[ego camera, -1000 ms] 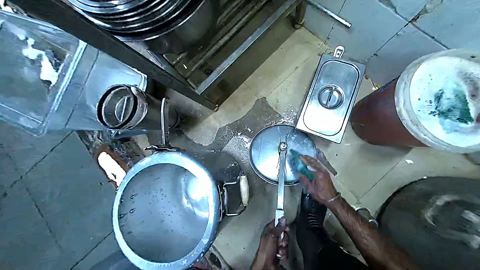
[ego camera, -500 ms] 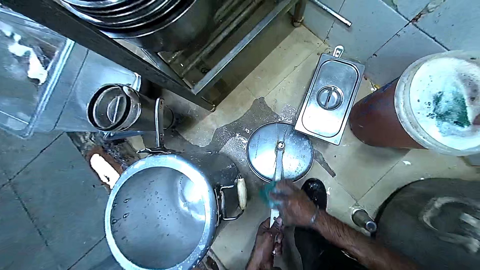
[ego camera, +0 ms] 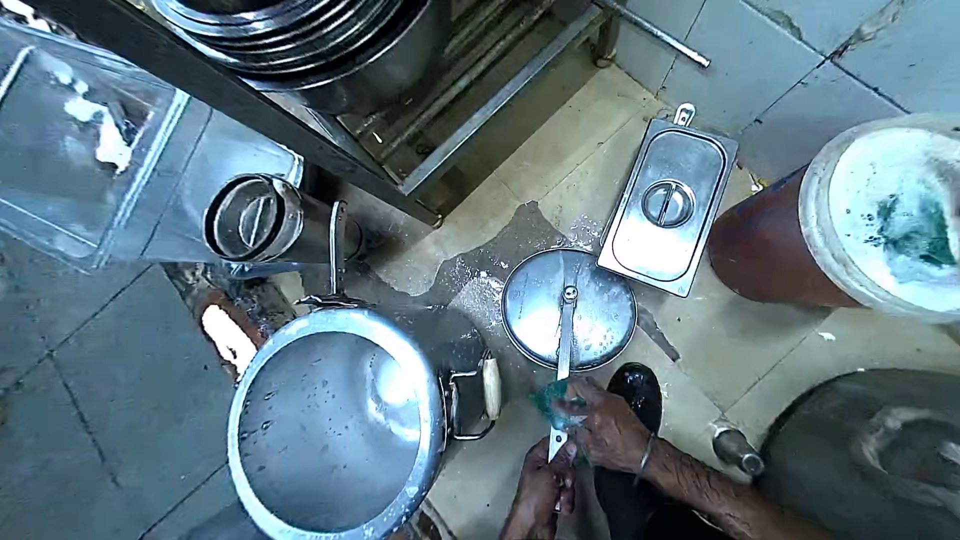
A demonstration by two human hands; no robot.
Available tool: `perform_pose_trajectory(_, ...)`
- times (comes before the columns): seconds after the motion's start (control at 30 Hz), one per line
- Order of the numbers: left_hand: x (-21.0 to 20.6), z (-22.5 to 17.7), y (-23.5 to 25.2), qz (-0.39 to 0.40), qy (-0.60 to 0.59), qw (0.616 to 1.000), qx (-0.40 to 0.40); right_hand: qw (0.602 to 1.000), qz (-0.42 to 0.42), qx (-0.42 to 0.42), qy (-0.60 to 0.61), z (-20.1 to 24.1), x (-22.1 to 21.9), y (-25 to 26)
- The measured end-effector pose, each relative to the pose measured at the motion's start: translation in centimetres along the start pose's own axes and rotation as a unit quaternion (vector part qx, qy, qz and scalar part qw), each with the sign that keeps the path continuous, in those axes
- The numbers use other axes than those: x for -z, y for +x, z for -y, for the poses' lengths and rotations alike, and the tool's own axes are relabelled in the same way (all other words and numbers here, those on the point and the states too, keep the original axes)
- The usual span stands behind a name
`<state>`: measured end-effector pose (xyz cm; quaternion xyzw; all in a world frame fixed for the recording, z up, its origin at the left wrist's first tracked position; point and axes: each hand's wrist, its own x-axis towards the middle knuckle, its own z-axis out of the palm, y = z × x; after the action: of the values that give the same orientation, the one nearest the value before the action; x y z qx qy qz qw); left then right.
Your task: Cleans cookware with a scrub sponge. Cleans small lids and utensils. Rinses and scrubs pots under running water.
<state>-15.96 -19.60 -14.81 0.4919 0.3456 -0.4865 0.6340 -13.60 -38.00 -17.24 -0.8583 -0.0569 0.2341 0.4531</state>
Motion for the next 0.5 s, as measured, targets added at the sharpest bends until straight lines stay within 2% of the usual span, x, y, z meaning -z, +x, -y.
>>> perform_pose_trajectory(0.07, -0.5, 1.0, -0.1, 0.003, -0.001, 1.000, 0.004, 0.999, 0.014, -0.042, -0.028, -0.5, 0.9, 0.9)
perform_pose_trajectory(0.17, -1.2, 0.9, 0.0, 0.010, -0.011, 1.000, 0.004, 0.988, -0.077, -0.105, -0.080, -3.2, 4.2, 6.9)
perform_pose_trajectory(0.27, -1.2, -0.2, -0.3, -0.004, -0.042, 0.999, -0.004, 0.976, -0.130, -0.124, -0.122, -2.8, 5.9, 11.0)
perform_pose_trajectory(0.33, -0.9, -0.9, -0.3, -0.027, -0.082, 0.996, 0.002, 0.984, -0.099, -0.091, -0.118, -1.7, 4.6, 9.3)
perform_pose_trajectory(0.43, -0.2, -0.8, 0.3, -0.066, -0.149, 0.987, 0.004, 0.998, 0.033, -0.002, -0.057, 0.5, 1.3, 3.1)
perform_pose_trajectory(0.5, -0.1, -0.2, 0.5, -0.066, -0.147, 0.987, -0.001, 0.998, 0.057, 0.012, -0.013, 1.0, 0.5, 0.8)
